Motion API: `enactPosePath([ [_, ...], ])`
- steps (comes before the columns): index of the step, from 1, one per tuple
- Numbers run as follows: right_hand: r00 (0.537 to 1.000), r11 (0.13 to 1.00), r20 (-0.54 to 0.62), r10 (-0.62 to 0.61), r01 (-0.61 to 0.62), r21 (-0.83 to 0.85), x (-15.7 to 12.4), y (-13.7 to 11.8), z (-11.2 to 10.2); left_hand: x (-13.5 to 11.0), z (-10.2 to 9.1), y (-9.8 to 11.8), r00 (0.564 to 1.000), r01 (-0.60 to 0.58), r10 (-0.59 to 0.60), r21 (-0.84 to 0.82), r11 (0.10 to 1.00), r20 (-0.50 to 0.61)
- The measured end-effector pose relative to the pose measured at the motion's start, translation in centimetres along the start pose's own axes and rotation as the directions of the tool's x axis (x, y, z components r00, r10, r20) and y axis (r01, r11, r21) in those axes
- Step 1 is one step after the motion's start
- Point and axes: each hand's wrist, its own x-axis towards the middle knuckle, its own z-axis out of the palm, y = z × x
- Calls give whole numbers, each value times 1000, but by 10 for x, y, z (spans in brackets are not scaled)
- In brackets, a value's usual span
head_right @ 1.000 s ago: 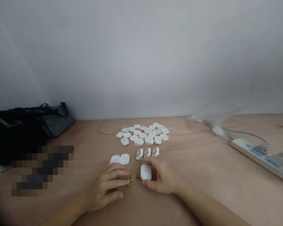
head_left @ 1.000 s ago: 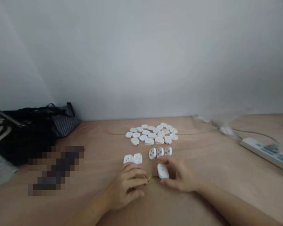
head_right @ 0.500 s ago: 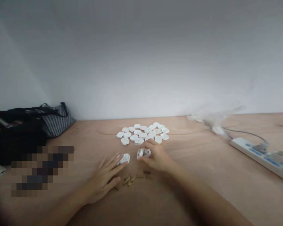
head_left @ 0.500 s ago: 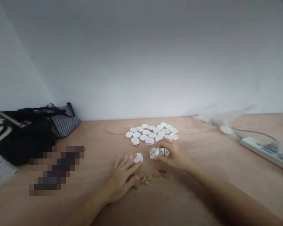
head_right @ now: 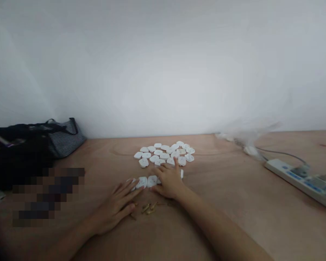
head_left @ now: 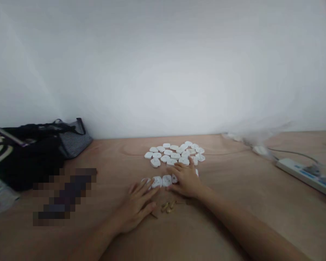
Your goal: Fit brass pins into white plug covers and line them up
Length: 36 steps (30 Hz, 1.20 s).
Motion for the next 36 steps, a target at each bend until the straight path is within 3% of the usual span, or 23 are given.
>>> enactPosePath([
  [7,998,1000,58,10,-10,-1,-5,14,-8,1,-2,2,1000,9,-9,-5,1000,9],
  [10,999,998,-5,35,-34,50,-4,15,-8,1,-1,2,1000,-8,8,-9,1000,-5],
  [16,980,948,-173,95,-36,316,-21,12,-15,0,2,-3,995,41,-43,-25,999,-87],
  [19,985,933,-155,71,-10,360,-43,10,-23,1,3,-4,996,44,-47,-38,998,-82],
  [23,992,883,-112,-52,99,459,-69,10,-30,2,4,-5,996,28,-31,-35,999,-80],
  [29,999,902,-7,-43,42,430,-80,14,-26,2,3,-4,997,43,-44,-10,999,-70],
  [36,1000,883,6,3,-6,470,-83,17,-30,2,5,-7,997,27,-28,-11,1000,-79],
])
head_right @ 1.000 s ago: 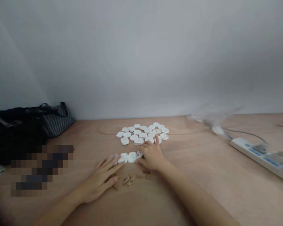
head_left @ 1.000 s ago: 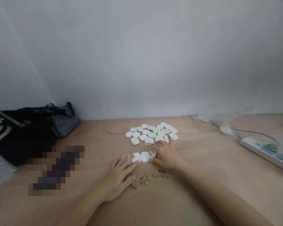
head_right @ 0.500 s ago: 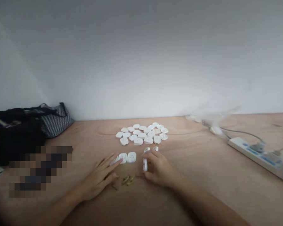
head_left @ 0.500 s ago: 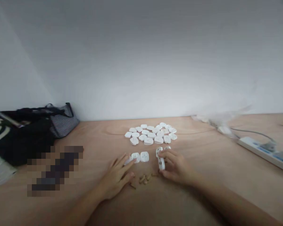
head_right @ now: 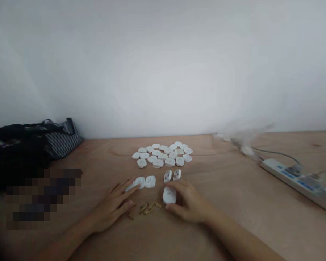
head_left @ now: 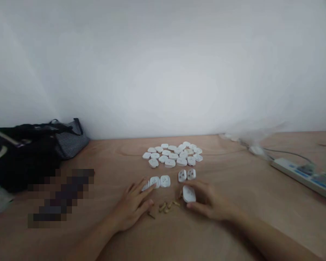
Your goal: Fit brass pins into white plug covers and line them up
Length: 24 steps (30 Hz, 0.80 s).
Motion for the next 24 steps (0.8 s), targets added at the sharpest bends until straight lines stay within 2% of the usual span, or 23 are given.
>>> enactPosePath([
  [6,998,998,-43,-37,39,48,4,-6,-8,0,-1,2,1000,15,-15,-2,1000,20],
  [10,995,994,-68,-73,78,75,6,-7,-6,0,0,1,1000,-10,10,-9,1000,-10],
  [15,961,980,-278,7,48,193,7,2,2,0,0,0,1000,-11,11,-21,1000,-9],
  [17,945,976,-324,44,28,216,11,8,2,0,0,1,1000,2,-1,-22,1000,6],
  [21,947,998,-318,49,-37,44,33,14,-2,0,-1,2,1000,6,-6,-21,1000,4],
  [24,979,986,-203,-14,-20,-165,52,14,0,0,-2,3,1000,5,-5,-1,1000,6],
])
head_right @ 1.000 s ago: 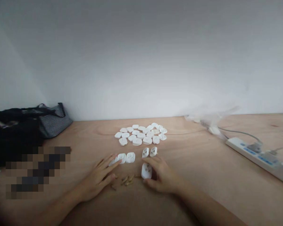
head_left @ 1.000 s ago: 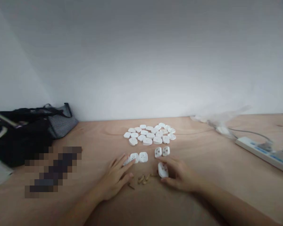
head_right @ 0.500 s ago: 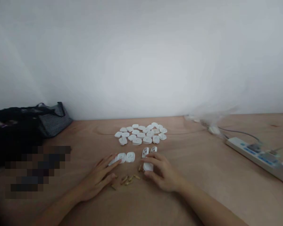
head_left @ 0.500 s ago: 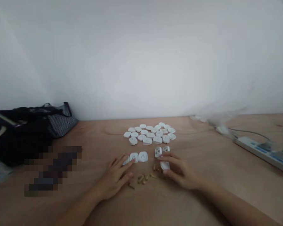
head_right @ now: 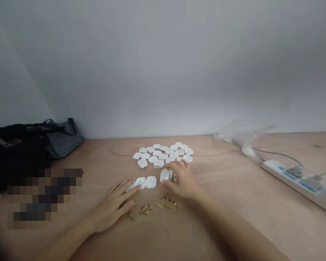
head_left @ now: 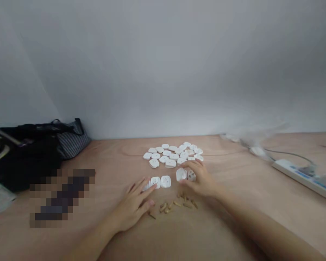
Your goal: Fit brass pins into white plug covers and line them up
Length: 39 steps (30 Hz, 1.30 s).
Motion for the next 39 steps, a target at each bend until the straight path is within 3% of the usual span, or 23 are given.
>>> enactPosePath([
  [7,993,969,120,21,9,-246,12,-1,23,-1,1,-1,1000,9,-8,-24,1000,23],
  [15,978,957,200,67,-6,-289,8,11,1,-1,-1,1,1000,12,-12,-10,1000,24],
  [22,993,970,97,61,-36,-239,7,15,-3,-1,-1,0,1000,5,-5,-27,1000,1],
  [26,997,983,74,-23,37,-181,4,16,-15,-1,-1,1,1000,22,-21,-29,999,16],
  [29,996,996,49,-79,82,-48,-6,12,-29,-1,-1,1,999,25,-25,-31,999,21],
  [34,993,979,96,-64,44,198,-33,4,-40,0,1,0,1000,0,0,-28,1000,-9],
  [39,979,975,202,-31,-15,222,-45,4,-35,0,0,1,1000,14,-14,-29,999,3],
])
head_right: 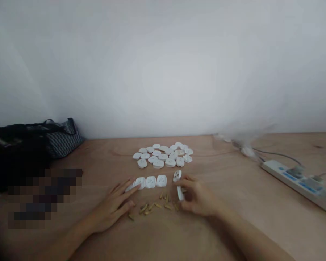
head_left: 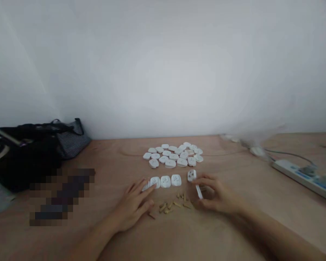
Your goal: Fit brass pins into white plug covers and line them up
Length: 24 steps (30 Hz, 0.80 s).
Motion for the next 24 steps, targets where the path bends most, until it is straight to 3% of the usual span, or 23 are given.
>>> enactPosePath([
  [3,994,999,101,51,-50,-11,1,0,3,0,0,0,1000,2,-2,-1,1000,12],
  [6,989,994,110,100,-96,-44,0,-1,3,0,0,0,1000,5,-6,3,1000,21],
  [9,989,990,68,132,-129,-54,-4,-1,0,0,0,0,1000,2,-2,5,1000,21],
  [15,998,998,-10,57,-57,23,-9,10,-10,0,0,1,1000,10,-10,11,1000,28],
  [21,980,984,-187,67,-34,176,8,24,-6,1,1,-1,1000,5,-5,16,1000,25],
  [24,957,996,-283,69,-52,66,22,29,2,1,1,-1,1000,12,-12,16,1000,21],
])
